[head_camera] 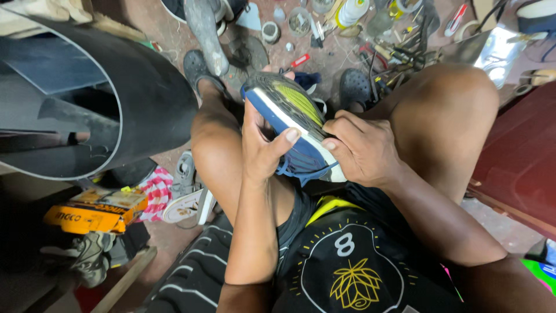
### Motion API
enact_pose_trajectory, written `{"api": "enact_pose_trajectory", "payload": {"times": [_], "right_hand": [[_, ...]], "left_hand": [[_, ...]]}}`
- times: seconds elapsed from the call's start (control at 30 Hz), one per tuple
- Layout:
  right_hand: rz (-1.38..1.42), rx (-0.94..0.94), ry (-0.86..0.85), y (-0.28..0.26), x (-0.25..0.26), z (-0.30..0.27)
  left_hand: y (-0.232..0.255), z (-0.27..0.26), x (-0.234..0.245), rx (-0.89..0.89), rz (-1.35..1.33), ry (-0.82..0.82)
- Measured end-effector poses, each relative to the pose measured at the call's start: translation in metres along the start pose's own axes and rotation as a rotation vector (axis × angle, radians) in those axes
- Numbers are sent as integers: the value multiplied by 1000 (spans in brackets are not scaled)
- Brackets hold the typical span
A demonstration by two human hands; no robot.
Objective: The person holds a blue sneaker and uses a small metal tool to scrape and clean the sole. They then apply a substance from a small tube to the sole and continue to work on the shoe's surface.
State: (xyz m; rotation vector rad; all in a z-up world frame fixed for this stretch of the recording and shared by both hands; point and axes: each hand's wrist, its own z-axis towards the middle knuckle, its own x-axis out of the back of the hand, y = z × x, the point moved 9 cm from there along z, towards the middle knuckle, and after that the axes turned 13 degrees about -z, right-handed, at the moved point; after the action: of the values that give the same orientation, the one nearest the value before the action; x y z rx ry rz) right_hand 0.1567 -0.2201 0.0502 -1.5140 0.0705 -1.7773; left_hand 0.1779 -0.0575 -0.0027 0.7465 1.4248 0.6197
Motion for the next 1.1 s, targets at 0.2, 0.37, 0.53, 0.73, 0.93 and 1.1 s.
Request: {"api": "enact_pose_trajectory", "payload": {"times": [0.2, 0.37, 0.53, 0.73, 0.93, 1.1], "right_hand": [[-73, 40, 9, -11, -5, -1], [269, -59, 49, 8, 5, -5], [355, -318, -164, 40, 0, -9], [338, -109, -249, 15, -6, -6], [52, 39, -248, -5, -7, -9], [-123, 118, -184, -17, -6, -12]], "left_hand": [[1, -2, 4, 44, -67, 2], [8, -7, 2, -54, -190, -33], [12, -11, 7, -123, -498, -97], [18, -10, 6, -151, -688, -168], [19, -11, 10, -163, -679, -102], [19, -11, 15, -150, -653, -128]]}}
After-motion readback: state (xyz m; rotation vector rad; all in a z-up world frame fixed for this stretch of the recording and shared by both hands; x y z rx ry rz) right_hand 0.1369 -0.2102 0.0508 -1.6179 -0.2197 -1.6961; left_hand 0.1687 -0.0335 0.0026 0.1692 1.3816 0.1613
